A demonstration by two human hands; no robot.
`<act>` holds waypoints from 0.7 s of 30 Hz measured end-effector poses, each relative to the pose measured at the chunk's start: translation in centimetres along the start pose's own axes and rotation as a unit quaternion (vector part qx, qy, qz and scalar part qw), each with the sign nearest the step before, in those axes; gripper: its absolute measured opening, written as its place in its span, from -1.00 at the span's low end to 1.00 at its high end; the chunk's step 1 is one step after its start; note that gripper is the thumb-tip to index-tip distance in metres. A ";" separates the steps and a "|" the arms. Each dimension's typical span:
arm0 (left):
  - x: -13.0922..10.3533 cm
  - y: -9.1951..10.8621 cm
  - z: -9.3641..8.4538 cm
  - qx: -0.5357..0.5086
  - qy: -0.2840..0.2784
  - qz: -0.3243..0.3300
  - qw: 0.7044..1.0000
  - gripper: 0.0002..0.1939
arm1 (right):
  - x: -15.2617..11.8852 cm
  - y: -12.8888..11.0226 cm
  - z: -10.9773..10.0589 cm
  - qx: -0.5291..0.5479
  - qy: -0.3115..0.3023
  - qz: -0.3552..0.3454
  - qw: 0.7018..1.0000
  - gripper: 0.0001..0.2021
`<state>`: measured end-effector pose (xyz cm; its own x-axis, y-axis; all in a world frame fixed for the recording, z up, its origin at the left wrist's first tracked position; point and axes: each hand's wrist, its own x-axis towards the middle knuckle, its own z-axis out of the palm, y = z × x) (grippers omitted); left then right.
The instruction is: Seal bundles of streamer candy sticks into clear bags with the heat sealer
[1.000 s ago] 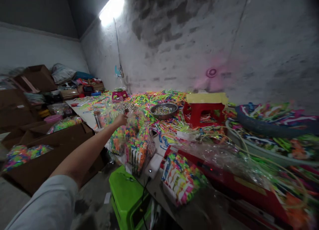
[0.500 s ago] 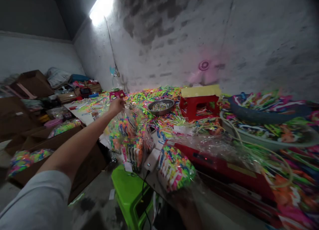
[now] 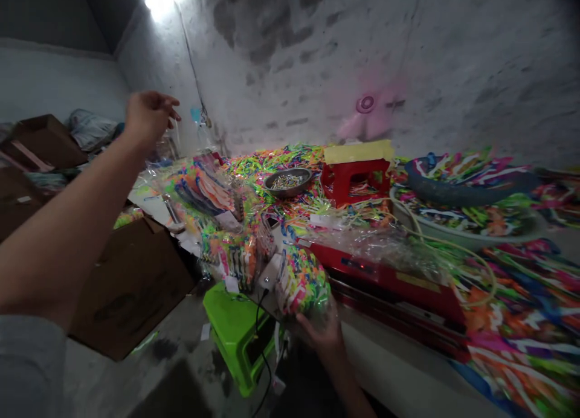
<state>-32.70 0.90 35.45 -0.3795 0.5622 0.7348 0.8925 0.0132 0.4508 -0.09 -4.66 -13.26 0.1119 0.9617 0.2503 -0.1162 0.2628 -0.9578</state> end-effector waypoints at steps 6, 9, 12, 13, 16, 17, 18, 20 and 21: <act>-5.2 1.8 -4.5 -0.021 -0.045 0.014 0.999 -0.42 | 0.4 -0.4 0.0 -0.011 -0.026 0.068 0.997 -0.32; -9.7 2.2 -6.0 -0.016 -0.103 0.023 0.994 -0.39 | 1.3 -0.7 -0.5 -0.034 -0.017 0.098 0.994 -0.49; -14.4 2.0 -7.5 -0.001 -0.114 0.007 0.993 -0.39 | 3.4 -2.3 -0.5 0.014 -0.039 0.130 0.991 -0.49; -15.8 1.8 -8.0 0.006 -0.115 -0.010 0.993 -0.41 | 4.3 -3.1 -0.4 0.039 -0.050 0.156 0.986 -0.50; -19.4 0.6 -9.5 0.020 -0.137 -0.073 0.988 -0.51 | 7.4 -6.3 0.2 0.101 -0.075 0.225 0.966 -0.59; -20.4 0.0 -10.0 0.024 -0.149 -0.088 0.985 -0.54 | 8.6 -7.5 0.4 0.116 -0.077 0.235 0.962 -0.65; -21.4 -0.8 -10.5 0.023 -0.163 -0.096 0.982 -0.58 | 9.7 -8.7 0.8 0.128 -0.078 0.244 0.958 -0.71; -23.1 -2.8 -11.4 0.011 -0.184 -0.099 0.978 -0.68 | 12.3 -10.8 1.7 0.148 -0.090 0.249 0.953 -0.81; -24.0 -3.8 -11.8 0.007 -0.188 -0.097 0.977 -0.74 | 13.6 -11.7 2.4 0.154 -0.098 0.244 0.952 -0.83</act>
<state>-29.89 -22.36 22.06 -0.4274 0.8125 0.3964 0.8169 0.1594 0.5543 0.47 5.52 1.70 -0.2130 0.9633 -0.1637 -0.3950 -0.2381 -0.8873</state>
